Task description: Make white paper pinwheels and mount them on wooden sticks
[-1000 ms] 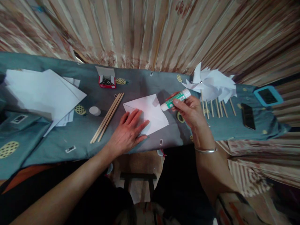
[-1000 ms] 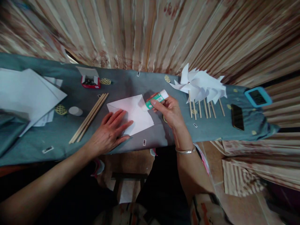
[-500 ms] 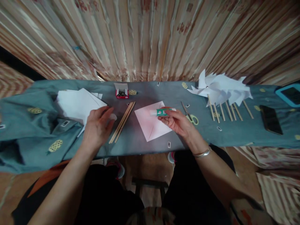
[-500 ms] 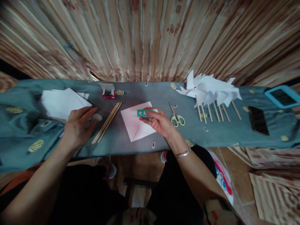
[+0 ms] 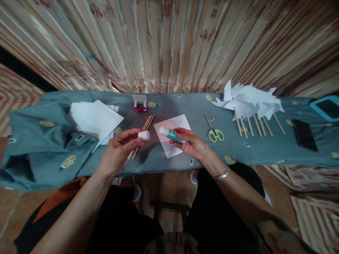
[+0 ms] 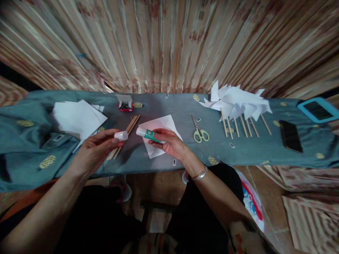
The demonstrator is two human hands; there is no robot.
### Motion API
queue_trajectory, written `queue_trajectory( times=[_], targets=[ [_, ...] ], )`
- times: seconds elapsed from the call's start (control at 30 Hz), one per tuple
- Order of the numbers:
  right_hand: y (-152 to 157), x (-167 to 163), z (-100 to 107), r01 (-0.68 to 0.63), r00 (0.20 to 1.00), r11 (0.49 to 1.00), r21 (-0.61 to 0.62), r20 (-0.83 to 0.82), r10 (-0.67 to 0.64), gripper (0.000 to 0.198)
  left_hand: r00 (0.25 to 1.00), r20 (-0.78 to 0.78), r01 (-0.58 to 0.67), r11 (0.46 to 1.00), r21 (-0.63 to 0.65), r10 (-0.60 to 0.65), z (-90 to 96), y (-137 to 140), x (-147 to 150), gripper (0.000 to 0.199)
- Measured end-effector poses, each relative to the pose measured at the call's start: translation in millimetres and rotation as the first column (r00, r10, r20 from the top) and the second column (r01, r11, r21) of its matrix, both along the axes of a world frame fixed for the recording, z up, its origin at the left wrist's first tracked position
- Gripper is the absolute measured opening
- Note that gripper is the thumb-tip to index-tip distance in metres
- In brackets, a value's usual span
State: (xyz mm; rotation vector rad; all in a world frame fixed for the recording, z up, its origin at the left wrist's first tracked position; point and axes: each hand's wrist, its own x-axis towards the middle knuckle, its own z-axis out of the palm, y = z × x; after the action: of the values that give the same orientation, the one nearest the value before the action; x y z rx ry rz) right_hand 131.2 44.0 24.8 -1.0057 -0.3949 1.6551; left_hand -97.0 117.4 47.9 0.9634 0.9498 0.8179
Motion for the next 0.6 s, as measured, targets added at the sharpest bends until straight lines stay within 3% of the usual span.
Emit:
queue_trajectory(
  times=[0.1, 0.6],
  targets=[
    [-1.5, -1.1, -1.4, -0.037, 0.998, 0.999, 0.021, 0.047, 0.036, 0.034, 0.999, 0.037, 0.034, 0.998, -0.050, -0.032, 4.0, -6.9, 7.3, 0.035],
    [-4.2, -2.2, 0.5, -0.119, 0.979, 0.988, 0.098, 0.178, 0.100, 0.032, 0.997, 0.030, 0.065, 0.998, 0.015, -0.065, 0.3, -10.1, 13.2, 0.033]
  ],
)
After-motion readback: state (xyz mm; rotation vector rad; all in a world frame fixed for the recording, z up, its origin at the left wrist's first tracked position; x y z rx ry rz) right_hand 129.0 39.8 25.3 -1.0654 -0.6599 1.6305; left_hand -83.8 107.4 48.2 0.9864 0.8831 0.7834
